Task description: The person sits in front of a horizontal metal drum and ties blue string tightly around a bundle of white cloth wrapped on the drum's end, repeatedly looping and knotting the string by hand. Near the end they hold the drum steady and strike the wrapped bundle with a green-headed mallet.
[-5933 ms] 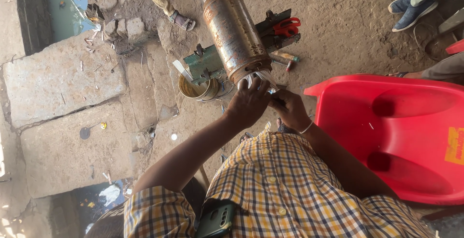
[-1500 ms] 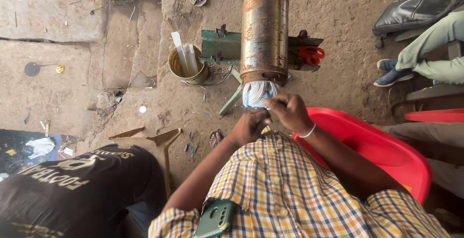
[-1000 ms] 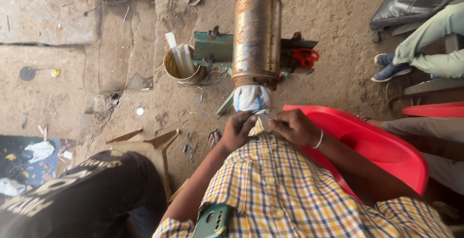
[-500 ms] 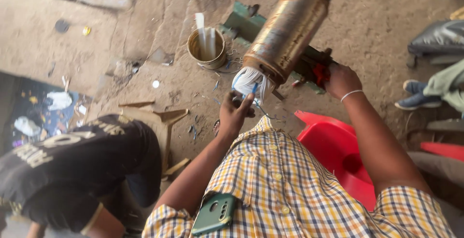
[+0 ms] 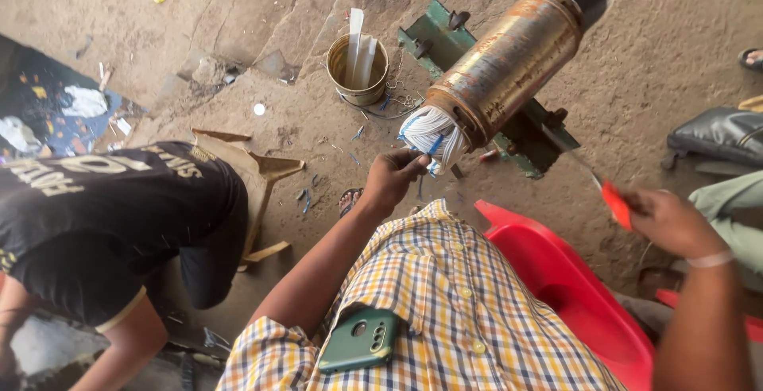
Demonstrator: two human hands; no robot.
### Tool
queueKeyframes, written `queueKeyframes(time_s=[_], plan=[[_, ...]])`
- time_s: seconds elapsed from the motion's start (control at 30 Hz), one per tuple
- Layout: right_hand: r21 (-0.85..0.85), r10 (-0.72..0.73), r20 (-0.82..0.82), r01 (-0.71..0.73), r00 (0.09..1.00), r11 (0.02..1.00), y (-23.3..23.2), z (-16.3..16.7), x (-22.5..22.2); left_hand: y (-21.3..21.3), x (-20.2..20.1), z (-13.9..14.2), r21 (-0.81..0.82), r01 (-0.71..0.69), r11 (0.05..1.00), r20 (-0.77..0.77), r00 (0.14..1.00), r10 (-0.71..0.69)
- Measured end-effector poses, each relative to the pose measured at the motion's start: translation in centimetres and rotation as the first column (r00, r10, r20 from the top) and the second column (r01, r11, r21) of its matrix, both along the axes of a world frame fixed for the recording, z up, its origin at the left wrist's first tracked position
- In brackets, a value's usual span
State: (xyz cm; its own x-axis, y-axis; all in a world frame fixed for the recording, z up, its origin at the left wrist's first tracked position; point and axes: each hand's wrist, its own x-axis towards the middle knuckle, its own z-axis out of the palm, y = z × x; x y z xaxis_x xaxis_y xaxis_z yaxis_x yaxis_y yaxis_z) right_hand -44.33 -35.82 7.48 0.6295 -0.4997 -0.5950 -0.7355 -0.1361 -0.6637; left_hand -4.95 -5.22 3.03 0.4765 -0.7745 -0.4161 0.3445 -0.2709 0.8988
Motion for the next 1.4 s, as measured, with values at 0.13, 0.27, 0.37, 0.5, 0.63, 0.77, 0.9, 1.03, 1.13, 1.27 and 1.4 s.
queueKeyframes(time_s=[0.13,0.27,0.37,0.5,0.63,0.77,0.9,1.03,1.13,1.27,1.4], plan=[[0.287,0.179,0.129,-0.209,0.975,0.935,3.5,0.4,0.8,1.0,-0.4,-0.5,-0.029,-0.046,0.999,-0.092,0.995,0.043],[0.487,0.265,0.179,-0.319,0.948,0.813,7.3,-3.2,5.8,1.6,-0.6,1.1,0.097,-0.045,0.994,0.227,0.974,0.022],[0.569,0.18,0.071,-0.188,0.981,0.801,7.4,-3.3,8.3,1.5,-1.1,3.1,0.119,-0.078,0.99,0.345,0.938,0.032],[0.501,0.257,0.08,-0.261,0.963,0.825,7.4,-1.3,11.7,1.2,-2.0,5.0,0.135,-0.1,0.986,0.433,0.901,0.032],[0.374,0.39,0.169,-0.425,0.905,0.824,8.9,-0.1,16.2,0.7,-2.3,5.1,0.111,-0.112,0.987,0.373,0.926,0.063],[0.426,0.343,0.339,-0.468,0.876,0.774,9.6,0.3,19.4,0.4,-2.1,3.8,0.077,-0.103,0.992,0.339,0.938,0.071],[0.429,0.338,0.351,-0.471,0.873,0.771,9.6,0.0,20.2,0.0,-1.8,2.0,0.103,-0.061,0.993,0.302,0.953,0.027],[0.357,0.364,0.272,-0.444,0.891,0.822,10.2,-0.9,19.9,0.1,-1.5,0.6,0.041,-0.091,0.995,0.238,0.968,0.079],[0.131,0.51,0.253,-0.552,0.822,0.824,9.4,-0.8,17.5,1.3,-1.1,0.1,0.113,-0.045,0.993,0.287,0.958,0.011],[0.364,0.197,0.137,-0.234,0.971,0.901,4.9,1.1,9.5,3.8,-1.0,0.4,0.147,-0.034,0.989,0.281,0.96,-0.009],[0.125,-0.038,0.041,0.033,0.998,0.992,1.6,1.8,1.5,5.3,-1.0,0.7,0.196,-0.018,0.98,0.283,0.958,-0.039]])
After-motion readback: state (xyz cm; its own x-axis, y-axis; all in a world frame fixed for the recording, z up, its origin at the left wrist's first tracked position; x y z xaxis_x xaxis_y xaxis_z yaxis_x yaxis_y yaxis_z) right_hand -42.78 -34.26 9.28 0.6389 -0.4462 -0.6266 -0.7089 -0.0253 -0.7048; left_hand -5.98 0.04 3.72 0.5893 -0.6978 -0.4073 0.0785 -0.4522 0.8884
